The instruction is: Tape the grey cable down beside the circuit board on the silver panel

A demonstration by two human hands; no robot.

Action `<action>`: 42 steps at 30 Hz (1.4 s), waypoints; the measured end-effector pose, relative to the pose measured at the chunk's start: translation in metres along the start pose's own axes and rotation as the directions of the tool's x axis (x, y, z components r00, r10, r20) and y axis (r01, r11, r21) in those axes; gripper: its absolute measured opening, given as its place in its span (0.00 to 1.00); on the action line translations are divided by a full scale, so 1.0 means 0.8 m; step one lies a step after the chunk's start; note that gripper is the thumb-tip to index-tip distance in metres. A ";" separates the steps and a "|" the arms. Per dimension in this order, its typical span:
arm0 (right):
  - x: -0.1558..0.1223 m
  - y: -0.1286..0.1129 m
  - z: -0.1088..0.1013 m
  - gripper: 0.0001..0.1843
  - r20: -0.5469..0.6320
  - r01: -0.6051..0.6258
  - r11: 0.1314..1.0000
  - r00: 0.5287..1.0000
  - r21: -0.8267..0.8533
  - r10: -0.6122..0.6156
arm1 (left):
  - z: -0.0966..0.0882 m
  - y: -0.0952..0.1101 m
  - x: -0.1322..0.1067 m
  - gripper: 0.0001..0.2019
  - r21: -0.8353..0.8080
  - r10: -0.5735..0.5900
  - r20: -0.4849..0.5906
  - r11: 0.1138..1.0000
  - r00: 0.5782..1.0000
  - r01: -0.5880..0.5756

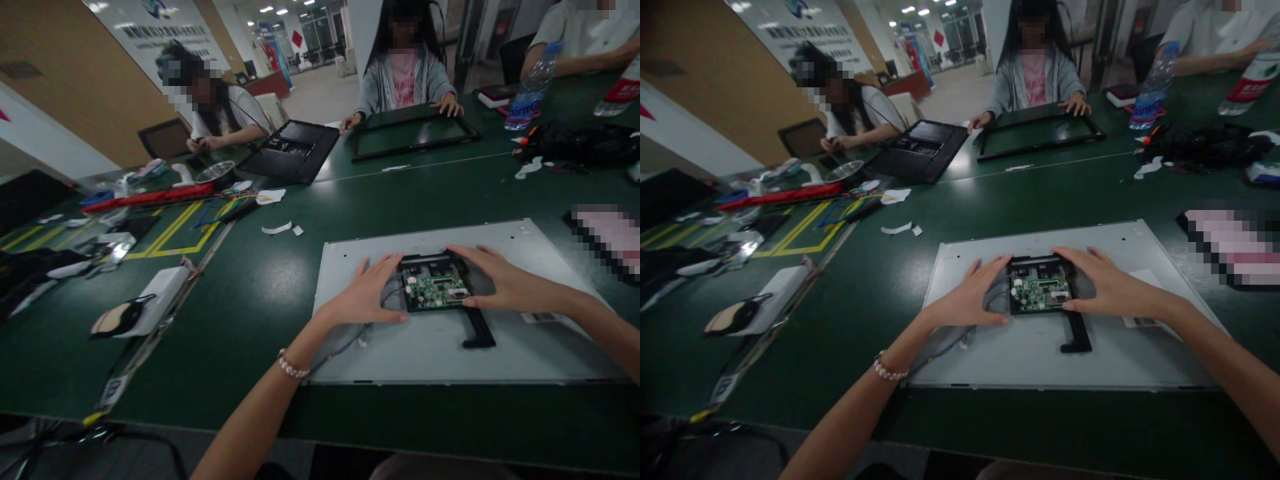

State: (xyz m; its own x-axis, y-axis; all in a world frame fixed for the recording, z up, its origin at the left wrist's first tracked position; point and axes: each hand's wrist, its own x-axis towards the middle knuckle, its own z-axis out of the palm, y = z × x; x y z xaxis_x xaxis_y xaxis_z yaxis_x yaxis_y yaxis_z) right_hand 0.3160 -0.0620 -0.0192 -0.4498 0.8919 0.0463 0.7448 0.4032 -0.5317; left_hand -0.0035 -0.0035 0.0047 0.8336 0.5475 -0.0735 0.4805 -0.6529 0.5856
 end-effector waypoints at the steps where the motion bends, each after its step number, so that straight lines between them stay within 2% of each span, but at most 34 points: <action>1: 0.000 0.001 0.001 0.50 0.003 0.010 1.000 1.000 0.002 -0.010 | -0.001 -0.001 0.000 0.58 -0.003 0.004 0.008 1.000 1.000 -0.004; 7: 0.002 0.006 0.005 0.51 -0.001 0.006 1.000 1.000 0.026 -0.006 | -0.005 -0.006 -0.001 0.59 0.004 0.014 0.061 1.000 0.998 -0.014; 13: 0.000 -0.009 0.000 0.50 0.031 -0.019 0.998 0.999 0.054 0.017 | -0.011 -0.008 -0.004 0.60 0.036 0.011 0.119 0.999 0.993 -0.015; 25: -0.002 -0.020 -0.007 0.53 0.044 -0.026 0.999 0.999 0.047 0.024 | -0.016 -0.007 -0.008 0.59 0.010 0.003 0.112 1.000 0.994 -0.004; 30: -0.005 -0.018 -0.004 0.53 0.069 -0.010 0.999 0.998 0.041 0.007 | -0.013 -0.004 -0.009 0.59 0.003 -0.005 0.091 1.000 0.996 0.005; 33: -0.006 -0.017 -0.003 0.54 0.075 -0.011 0.999 0.997 0.035 0.008 | -0.021 -0.003 -0.012 0.55 -0.006 -0.014 0.072 1.000 0.997 0.014; 36: -0.008 -0.016 -0.003 0.55 0.081 -0.004 0.999 0.997 0.045 0.000 | -0.042 -0.020 -0.019 0.46 0.044 -0.096 -0.054 0.994 0.994 0.099; 37: -0.008 -0.016 -0.003 0.55 0.083 -0.002 0.999 0.997 0.048 -0.002 | -0.052 -0.031 -0.022 0.42 0.080 -0.147 -0.139 0.984 0.979 0.159; 38: -0.008 -0.017 -0.003 0.54 0.082 -0.001 0.999 0.997 0.049 -0.003 | -0.063 -0.045 -0.026 0.37 0.122 -0.205 -0.250 0.963 0.946 0.240; 39: -0.008 -0.017 -0.003 0.54 0.078 0.000 0.999 0.997 0.048 -0.004 | -0.074 -0.061 -0.030 0.32 0.156 -0.257 -0.371 0.930 0.892 0.333; 40: -0.008 -0.018 -0.003 0.54 0.072 0.000 0.999 0.997 0.045 -0.003 | -0.084 -0.078 -0.035 0.28 0.174 -0.307 -0.483 0.884 0.820 0.434; 41: -0.008 -0.018 -0.002 0.54 0.065 -0.003 0.999 0.998 0.040 0.000 | -0.095 -0.095 -0.039 0.25 0.189 -0.347 -0.563 0.830 0.750 0.525; 42: -0.008 -0.019 -0.002 0.54 0.059 -0.002 0.999 0.998 0.034 0.000 | -0.104 -0.111 -0.044 0.23 0.209 -0.377 -0.602 0.777 0.704 0.594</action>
State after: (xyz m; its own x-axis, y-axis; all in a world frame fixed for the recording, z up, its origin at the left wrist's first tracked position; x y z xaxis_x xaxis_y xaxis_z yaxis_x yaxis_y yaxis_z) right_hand 0.3080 -0.0733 -0.0099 -0.4779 0.8784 -0.0039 0.7287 0.3939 -0.5602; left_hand -0.0979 0.0790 0.0226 0.2420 0.9465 0.2137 0.9254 -0.2913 0.2425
